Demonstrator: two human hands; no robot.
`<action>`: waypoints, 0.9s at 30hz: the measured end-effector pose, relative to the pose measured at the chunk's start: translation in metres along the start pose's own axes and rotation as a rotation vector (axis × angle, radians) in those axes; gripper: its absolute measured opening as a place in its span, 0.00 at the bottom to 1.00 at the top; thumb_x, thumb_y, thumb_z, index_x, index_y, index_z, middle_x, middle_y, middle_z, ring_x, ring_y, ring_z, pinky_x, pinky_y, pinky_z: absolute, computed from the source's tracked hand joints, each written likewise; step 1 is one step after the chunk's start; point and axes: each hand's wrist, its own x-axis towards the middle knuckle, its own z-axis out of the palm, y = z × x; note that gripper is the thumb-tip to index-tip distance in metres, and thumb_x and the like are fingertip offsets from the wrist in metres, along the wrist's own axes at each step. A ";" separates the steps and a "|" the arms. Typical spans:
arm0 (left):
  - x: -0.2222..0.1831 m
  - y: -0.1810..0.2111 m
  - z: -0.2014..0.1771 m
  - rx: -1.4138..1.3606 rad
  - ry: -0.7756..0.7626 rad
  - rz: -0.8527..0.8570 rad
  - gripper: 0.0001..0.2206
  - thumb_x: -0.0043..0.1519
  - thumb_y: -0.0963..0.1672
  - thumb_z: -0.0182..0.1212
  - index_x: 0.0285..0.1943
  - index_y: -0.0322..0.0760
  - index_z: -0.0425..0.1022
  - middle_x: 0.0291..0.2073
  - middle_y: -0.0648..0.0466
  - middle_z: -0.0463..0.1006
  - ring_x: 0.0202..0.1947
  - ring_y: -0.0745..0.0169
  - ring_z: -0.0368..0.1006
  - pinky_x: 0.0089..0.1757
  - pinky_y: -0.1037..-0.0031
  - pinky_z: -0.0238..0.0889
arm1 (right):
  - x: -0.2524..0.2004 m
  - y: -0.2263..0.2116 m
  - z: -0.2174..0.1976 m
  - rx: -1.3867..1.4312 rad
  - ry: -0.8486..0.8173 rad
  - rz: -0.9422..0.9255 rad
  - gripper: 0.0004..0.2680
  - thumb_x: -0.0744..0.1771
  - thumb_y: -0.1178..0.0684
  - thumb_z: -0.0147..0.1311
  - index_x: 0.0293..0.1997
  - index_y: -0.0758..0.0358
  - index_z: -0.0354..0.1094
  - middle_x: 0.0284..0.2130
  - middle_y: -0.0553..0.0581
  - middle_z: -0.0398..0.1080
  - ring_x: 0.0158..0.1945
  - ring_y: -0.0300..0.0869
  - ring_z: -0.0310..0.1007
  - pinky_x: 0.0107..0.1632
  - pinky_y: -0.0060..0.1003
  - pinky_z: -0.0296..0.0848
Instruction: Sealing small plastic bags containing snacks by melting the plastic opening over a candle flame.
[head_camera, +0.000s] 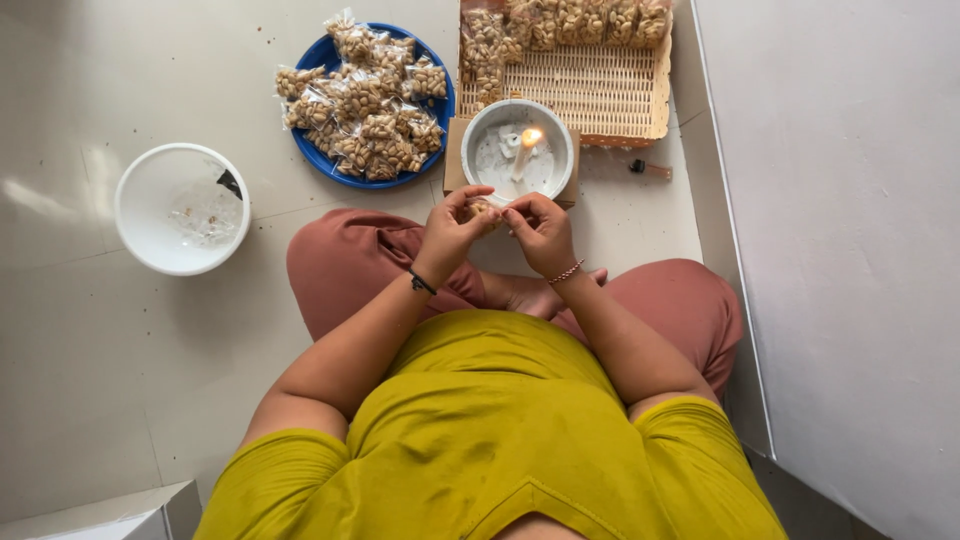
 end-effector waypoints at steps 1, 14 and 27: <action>0.002 -0.010 -0.006 0.000 0.001 0.005 0.14 0.60 0.40 0.72 0.54 0.35 0.79 0.33 0.52 0.82 0.32 0.71 0.76 0.34 0.80 0.74 | 0.000 0.000 0.000 0.000 -0.001 -0.005 0.03 0.68 0.60 0.61 0.38 0.69 0.77 0.27 0.59 0.74 0.29 0.41 0.77 0.28 0.32 0.78; 0.023 -0.033 -0.076 -0.287 0.233 -0.159 0.16 0.57 0.37 0.71 0.53 0.34 0.76 0.37 0.48 0.79 0.34 0.60 0.81 0.37 0.72 0.81 | -0.024 0.028 -0.055 -1.041 -0.945 0.474 0.12 0.68 0.43 0.51 0.46 0.55 0.79 0.40 0.61 0.80 0.50 0.59 0.78 0.52 0.54 0.77; 0.054 -0.078 -0.104 -0.392 0.478 -0.334 0.10 0.62 0.40 0.67 0.51 0.36 0.76 0.37 0.51 0.82 0.35 0.58 0.83 0.41 0.63 0.81 | -0.010 0.136 -0.068 -0.753 -0.868 0.620 0.12 0.66 0.40 0.53 0.44 0.52 0.77 0.37 0.58 0.80 0.48 0.56 0.79 0.50 0.51 0.76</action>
